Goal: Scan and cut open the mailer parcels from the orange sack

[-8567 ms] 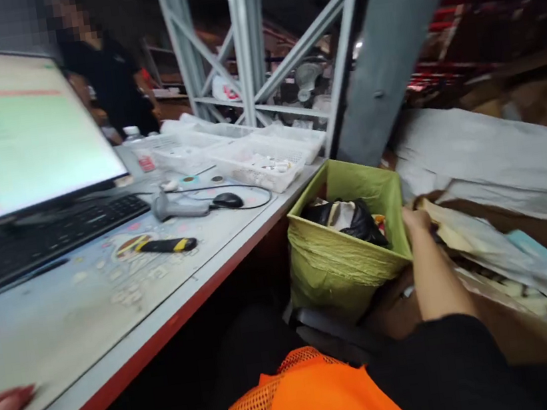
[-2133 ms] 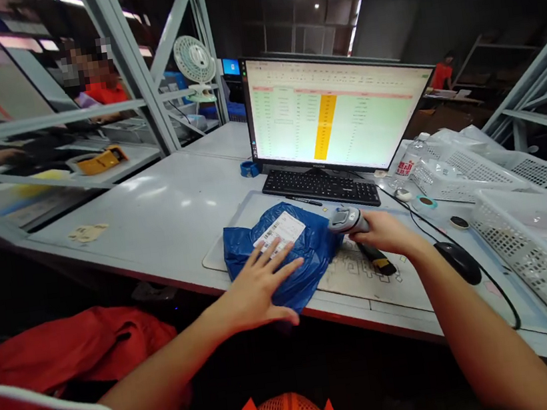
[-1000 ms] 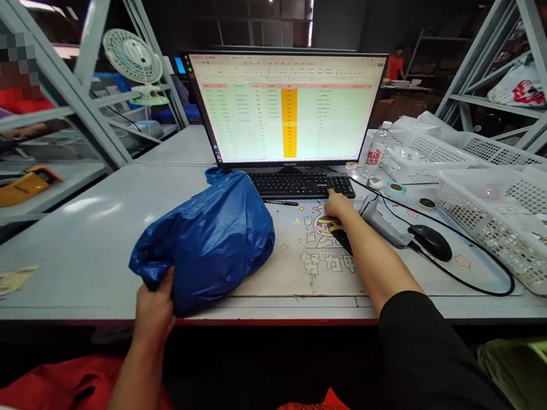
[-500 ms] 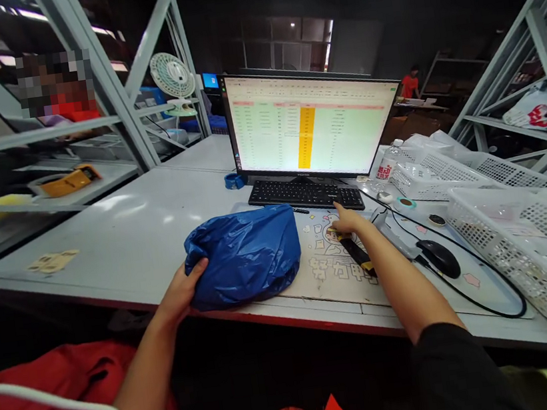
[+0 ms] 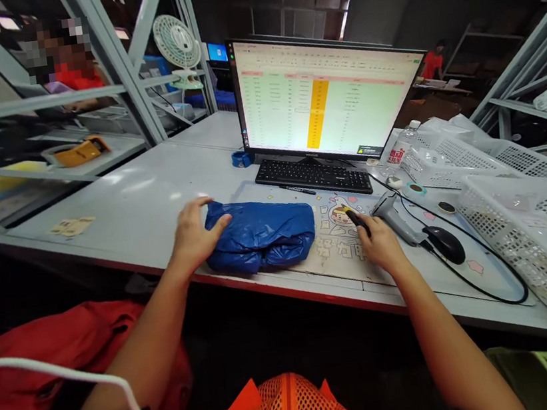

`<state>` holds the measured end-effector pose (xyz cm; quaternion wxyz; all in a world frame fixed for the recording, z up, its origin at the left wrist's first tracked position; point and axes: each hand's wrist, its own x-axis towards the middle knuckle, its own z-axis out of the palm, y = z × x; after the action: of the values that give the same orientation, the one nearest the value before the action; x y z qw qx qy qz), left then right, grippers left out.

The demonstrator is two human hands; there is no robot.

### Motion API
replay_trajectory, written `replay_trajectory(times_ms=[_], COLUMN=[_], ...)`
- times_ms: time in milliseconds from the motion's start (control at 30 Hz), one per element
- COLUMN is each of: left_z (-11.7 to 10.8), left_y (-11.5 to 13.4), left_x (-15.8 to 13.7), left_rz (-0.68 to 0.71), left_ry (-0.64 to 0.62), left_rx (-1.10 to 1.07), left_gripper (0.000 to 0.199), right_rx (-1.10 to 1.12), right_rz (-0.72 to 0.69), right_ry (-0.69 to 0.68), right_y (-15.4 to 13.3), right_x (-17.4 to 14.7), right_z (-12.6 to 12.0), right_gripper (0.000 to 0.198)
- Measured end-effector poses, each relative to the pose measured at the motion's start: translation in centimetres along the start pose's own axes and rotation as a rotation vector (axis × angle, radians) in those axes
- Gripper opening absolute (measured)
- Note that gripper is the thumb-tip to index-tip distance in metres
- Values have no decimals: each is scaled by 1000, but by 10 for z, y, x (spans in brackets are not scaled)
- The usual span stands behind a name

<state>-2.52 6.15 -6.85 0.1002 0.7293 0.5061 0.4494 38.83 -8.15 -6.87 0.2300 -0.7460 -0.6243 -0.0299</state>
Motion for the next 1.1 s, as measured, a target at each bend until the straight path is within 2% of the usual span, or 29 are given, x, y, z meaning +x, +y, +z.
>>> replay_trajectory(times_ms=[67,133,200,233,300,400,433,500,633,733,867,933,1033,1100], left_z=[12,26,36,39,40,35,34,35,41,42,33,31,39,51], left_y=[10,17,22,24,27,30,30,27,27,40,66,80,99,108], left_x=[9,16,18,17,11,0,-4,-9,-13,-8,10,21,33,36], left_rz=[141,174,165,161,186,329,385,453,446,420,351,303,249,246], left_ry=[-182,-362,-432,-429,-344,-165,-134,-151,-245,-308,-572,-699,-734,-712], left_rx=[29,64,89,93,83,9,-20,-42,-19,9,180,276,350,318], left_gripper=[40,28,20,20,27,37,38,38,36,35,33,42,56,50], right_rx=[129,232,282,289,285,245,220,168,162,207,213,134,-70,-116], right_rz=[-113,-236,-349,-399,-486,-567,-569,-530,-400,-317,-222,-124,52,54], right_ry=[5,-32,-99,-136,-212,-277,-277,-261,-238,-180,-117,-67,-41,-12], right_y=[-23,-53,-85,-99,-122,-132,-128,-109,-54,-25,5,21,32,21], right_x=[12,22,29,32,35,37,37,38,32,15,-13,-23,-28,-25], right_z=[-16,-29,-34,-34,-30,-23,-22,-23,-28,-25,-9,-3,-2,-4], right_gripper=[47,42,38,36,34,36,37,39,40,42,48,50,48,43])
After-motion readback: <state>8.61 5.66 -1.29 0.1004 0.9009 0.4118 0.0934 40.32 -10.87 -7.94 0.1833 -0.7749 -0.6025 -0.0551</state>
